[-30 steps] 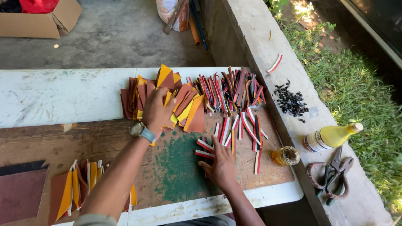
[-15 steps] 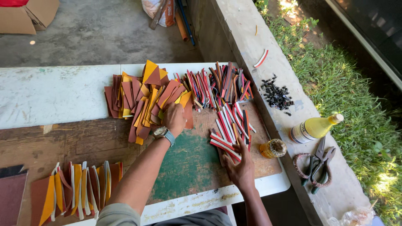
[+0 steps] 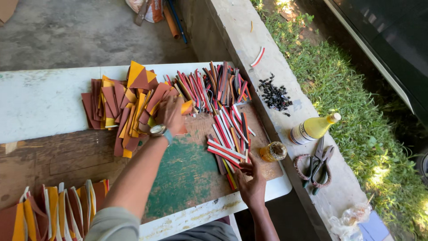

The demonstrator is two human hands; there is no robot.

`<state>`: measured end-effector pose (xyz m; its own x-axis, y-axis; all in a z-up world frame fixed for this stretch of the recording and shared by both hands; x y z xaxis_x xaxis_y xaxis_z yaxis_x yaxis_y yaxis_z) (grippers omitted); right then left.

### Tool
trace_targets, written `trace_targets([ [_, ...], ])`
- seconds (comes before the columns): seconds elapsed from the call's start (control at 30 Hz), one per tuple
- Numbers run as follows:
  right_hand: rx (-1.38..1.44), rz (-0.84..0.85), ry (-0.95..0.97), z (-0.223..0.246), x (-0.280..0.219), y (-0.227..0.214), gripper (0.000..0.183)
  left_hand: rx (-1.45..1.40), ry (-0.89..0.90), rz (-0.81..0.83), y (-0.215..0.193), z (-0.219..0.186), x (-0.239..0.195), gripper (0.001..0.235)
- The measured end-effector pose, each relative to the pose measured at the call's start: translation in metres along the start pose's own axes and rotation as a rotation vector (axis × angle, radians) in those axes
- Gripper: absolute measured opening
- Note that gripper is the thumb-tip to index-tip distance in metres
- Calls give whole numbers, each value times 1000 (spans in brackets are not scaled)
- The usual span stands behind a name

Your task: The person assembles small, colorful, rectangular pieces of material by hand on a table. They pick up individual pieces, align them, and stack them into small bundles. The person works methodically, handling the pieces one at a time.

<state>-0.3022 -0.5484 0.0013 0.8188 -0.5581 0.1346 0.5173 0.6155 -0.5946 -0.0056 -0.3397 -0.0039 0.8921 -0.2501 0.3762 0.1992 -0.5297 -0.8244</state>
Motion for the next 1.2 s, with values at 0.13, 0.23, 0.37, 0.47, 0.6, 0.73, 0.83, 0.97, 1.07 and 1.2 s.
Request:
trace_targets([
  [0.13, -13, 30, 33, -1, 11, 9, 73, -373, -100, -26, -13, 28, -16, 47],
  [0.23, -129, 46, -107, 14, 30, 24, 76, -635, -134, 56, -31, 31, -34, 48],
  [0.37, -184, 144, -163, 28, 55, 40, 77, -954, -413, 406, -37, 24, -89, 56],
  [0.47, -261, 181, -156, 25, 61, 42, 74, -1317, -492, 499, -35, 10, -115, 52],
  [0.6, -259, 183, -104, 14, 57, 40, 64, -1221, -622, 369, -33, 15, -129, 43],
  [0.73, 52, 119, 52, 4, 56, 30, 61, -540, -392, 163, -74, 22, -141, 52],
  [0.83, 382, 207, 232, -2, 51, 34, 66, -212, -301, 272, -94, 21, -153, 58],
  [0.97, 455, 348, 385, 2, 44, 47, 71, 14, 55, 39, -119, -6, -148, 61],
  [1.07, 662, 435, 383, 8, 39, 60, 75, 49, 39, 461, -85, -18, -147, 75],
  [1.2, 821, 458, 293, 5, 38, 68, 79, 94, 75, 551, -75, -21, -147, 43],
])
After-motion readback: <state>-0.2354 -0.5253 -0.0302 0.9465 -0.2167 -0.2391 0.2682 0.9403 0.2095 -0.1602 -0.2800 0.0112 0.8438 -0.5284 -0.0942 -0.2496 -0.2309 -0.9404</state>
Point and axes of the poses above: each hand's wrist, its own x-axis towards the middle knuckle, its own y-axis out of the palm, z = x × y, the point moved 6 cm from there along x, towards the middle knuckle, and after that the axes turned 3 degrees about -z, right-handed, at the moved point
